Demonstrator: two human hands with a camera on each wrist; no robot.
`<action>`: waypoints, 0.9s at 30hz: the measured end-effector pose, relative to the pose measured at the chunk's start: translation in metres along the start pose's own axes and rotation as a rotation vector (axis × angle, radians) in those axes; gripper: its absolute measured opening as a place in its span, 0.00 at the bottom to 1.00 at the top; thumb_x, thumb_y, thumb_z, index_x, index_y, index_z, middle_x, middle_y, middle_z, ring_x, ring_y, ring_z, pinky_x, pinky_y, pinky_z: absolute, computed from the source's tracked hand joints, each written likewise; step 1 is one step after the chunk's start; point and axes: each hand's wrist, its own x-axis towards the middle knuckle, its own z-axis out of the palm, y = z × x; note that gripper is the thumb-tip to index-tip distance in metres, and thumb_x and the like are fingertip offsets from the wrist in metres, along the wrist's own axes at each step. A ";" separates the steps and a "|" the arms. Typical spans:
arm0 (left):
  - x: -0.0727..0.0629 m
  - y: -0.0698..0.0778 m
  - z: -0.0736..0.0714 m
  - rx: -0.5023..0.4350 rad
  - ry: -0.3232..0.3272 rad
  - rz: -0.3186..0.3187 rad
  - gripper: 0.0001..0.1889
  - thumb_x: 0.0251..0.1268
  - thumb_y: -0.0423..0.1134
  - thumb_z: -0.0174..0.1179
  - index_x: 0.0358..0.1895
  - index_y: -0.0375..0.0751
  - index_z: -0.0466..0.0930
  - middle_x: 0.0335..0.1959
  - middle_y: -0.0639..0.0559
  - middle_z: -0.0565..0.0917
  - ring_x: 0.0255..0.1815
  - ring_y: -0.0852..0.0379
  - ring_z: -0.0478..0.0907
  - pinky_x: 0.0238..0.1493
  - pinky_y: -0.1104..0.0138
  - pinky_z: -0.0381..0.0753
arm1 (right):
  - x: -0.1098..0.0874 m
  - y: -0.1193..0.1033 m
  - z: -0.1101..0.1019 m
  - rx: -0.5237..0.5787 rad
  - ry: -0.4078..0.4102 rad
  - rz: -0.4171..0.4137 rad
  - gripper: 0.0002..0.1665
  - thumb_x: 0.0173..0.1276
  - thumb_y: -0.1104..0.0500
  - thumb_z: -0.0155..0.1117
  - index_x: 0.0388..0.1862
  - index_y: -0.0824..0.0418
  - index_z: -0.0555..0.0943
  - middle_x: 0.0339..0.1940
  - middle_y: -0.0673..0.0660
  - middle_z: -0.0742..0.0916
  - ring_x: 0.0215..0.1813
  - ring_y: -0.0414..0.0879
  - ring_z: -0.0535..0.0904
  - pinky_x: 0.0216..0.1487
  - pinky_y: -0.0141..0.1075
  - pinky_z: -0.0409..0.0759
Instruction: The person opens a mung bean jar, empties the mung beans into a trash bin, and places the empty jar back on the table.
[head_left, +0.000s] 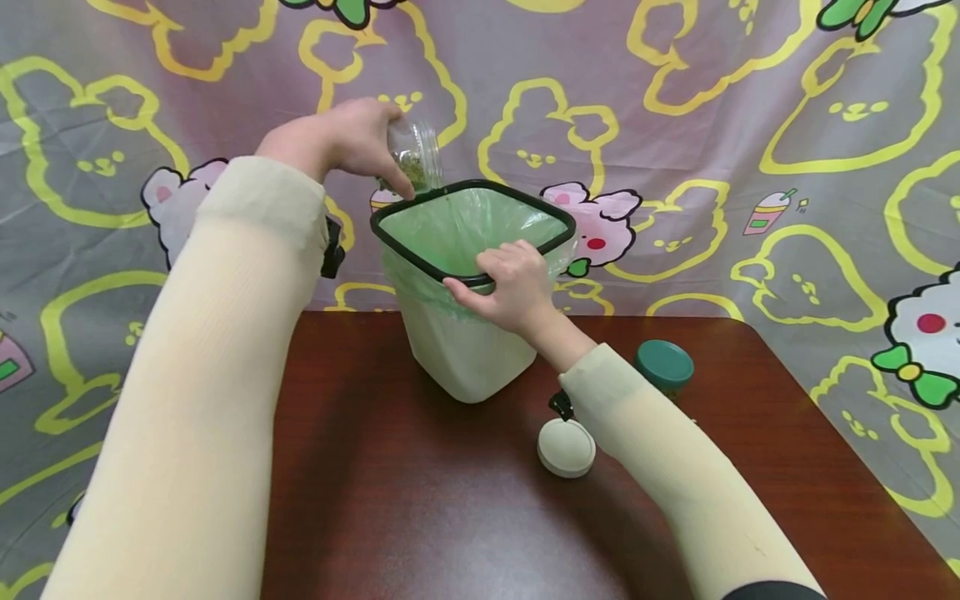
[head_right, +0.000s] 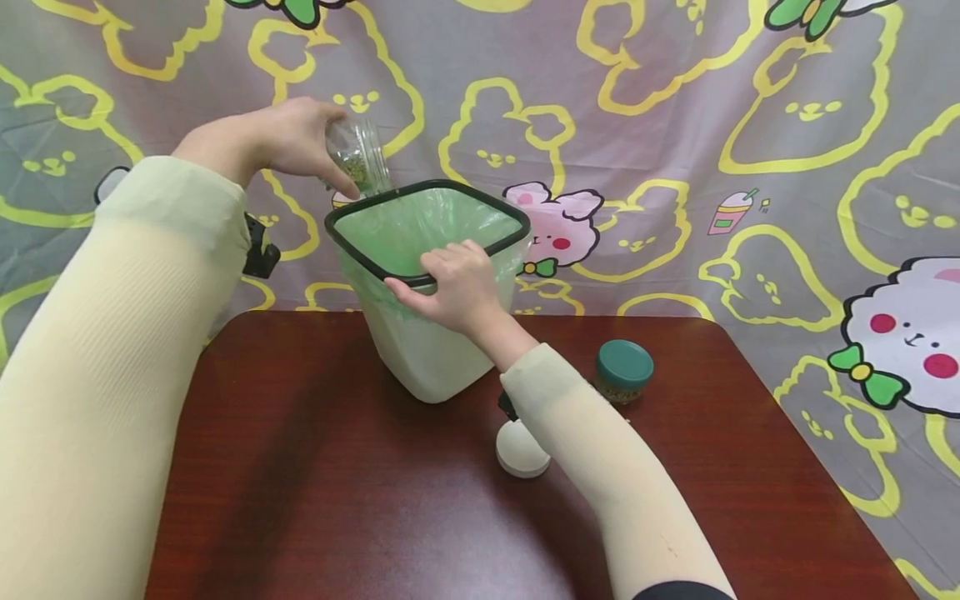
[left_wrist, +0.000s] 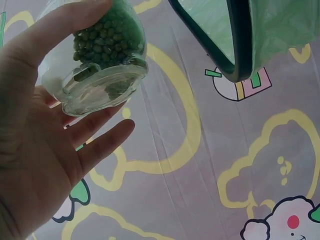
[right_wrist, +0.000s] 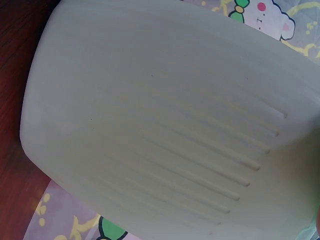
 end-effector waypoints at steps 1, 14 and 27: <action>0.000 0.000 0.000 -0.001 -0.007 -0.001 0.55 0.49 0.51 0.73 0.74 0.28 0.50 0.65 0.32 0.66 0.63 0.37 0.65 0.62 0.47 0.65 | 0.000 0.000 0.000 0.000 0.001 -0.001 0.34 0.66 0.37 0.57 0.10 0.56 0.62 0.09 0.49 0.66 0.16 0.46 0.65 0.25 0.42 0.62; -0.001 0.001 0.000 0.002 -0.015 -0.007 0.55 0.51 0.51 0.72 0.74 0.27 0.47 0.68 0.31 0.64 0.63 0.36 0.65 0.62 0.46 0.66 | 0.001 -0.001 -0.001 0.000 0.006 0.002 0.35 0.67 0.35 0.54 0.10 0.56 0.62 0.09 0.49 0.66 0.16 0.46 0.64 0.25 0.42 0.62; -0.001 0.000 -0.001 -0.024 -0.013 0.001 0.55 0.51 0.49 0.73 0.75 0.28 0.47 0.66 0.32 0.66 0.62 0.38 0.66 0.61 0.47 0.66 | 0.002 -0.002 -0.002 -0.004 0.011 0.003 0.35 0.67 0.35 0.54 0.10 0.56 0.62 0.09 0.49 0.67 0.16 0.47 0.66 0.25 0.42 0.63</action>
